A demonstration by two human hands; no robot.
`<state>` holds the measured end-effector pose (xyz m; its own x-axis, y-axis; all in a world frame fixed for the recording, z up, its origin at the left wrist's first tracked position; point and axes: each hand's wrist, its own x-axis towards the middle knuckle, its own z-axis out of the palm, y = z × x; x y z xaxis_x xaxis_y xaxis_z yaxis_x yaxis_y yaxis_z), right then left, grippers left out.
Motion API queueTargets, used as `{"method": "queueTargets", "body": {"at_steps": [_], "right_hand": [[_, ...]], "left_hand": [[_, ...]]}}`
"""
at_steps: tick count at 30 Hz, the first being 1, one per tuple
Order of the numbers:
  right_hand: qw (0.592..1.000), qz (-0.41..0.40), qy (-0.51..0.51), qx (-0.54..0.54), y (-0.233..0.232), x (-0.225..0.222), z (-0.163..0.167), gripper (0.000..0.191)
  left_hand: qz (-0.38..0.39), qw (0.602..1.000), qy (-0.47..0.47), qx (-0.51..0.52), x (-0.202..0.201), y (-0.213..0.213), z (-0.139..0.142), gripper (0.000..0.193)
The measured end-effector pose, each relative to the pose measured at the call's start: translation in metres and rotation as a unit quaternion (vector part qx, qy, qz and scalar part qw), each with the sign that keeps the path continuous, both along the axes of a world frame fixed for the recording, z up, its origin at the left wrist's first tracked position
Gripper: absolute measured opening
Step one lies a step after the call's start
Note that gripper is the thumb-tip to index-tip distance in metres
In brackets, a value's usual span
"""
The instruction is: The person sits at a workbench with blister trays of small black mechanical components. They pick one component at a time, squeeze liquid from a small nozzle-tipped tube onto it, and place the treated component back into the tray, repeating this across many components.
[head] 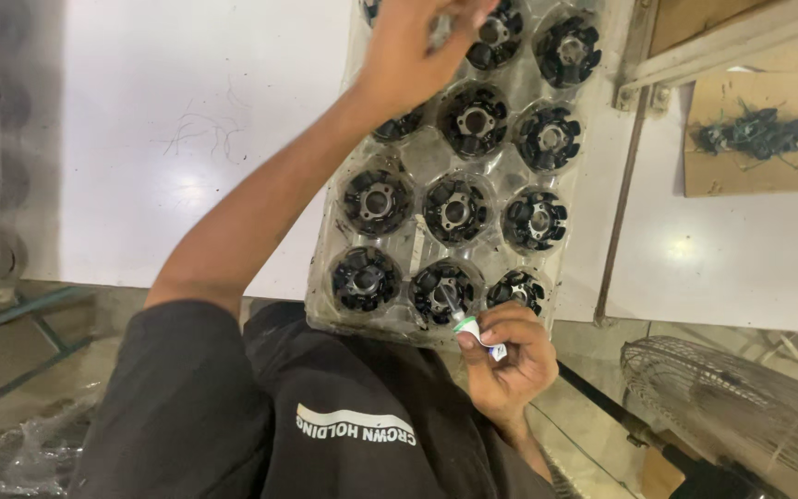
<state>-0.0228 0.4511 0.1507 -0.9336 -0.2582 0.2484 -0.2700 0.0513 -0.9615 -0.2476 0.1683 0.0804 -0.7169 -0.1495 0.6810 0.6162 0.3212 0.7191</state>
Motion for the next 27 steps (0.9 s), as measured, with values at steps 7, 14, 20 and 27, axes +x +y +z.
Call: {"method": "queueTargets", "body": {"at_steps": [7,14,20,27], "right_hand": [[0.998,0.041,0.052,-0.008,-0.046,-0.011,-0.003,0.03],[0.981,0.192,0.019,-0.037,-0.096,-0.003,-0.004,0.03],[0.938,0.329,-0.067,-0.084,-0.144,0.036,-0.012,0.028],[0.902,0.4,-0.134,-0.092,-0.23,0.115,-0.016,0.023]], "left_hand": [[0.274,0.949,-0.131,0.086,0.235,-0.06,-0.005,0.01],[0.34,0.89,-0.192,0.237,0.361,-0.077,-0.032,0.008],[0.355,0.88,-0.213,0.234,0.41,-0.099,-0.036,0.008],[0.406,0.879,-0.21,0.137,0.509,-0.159,-0.033,0.007]]}}
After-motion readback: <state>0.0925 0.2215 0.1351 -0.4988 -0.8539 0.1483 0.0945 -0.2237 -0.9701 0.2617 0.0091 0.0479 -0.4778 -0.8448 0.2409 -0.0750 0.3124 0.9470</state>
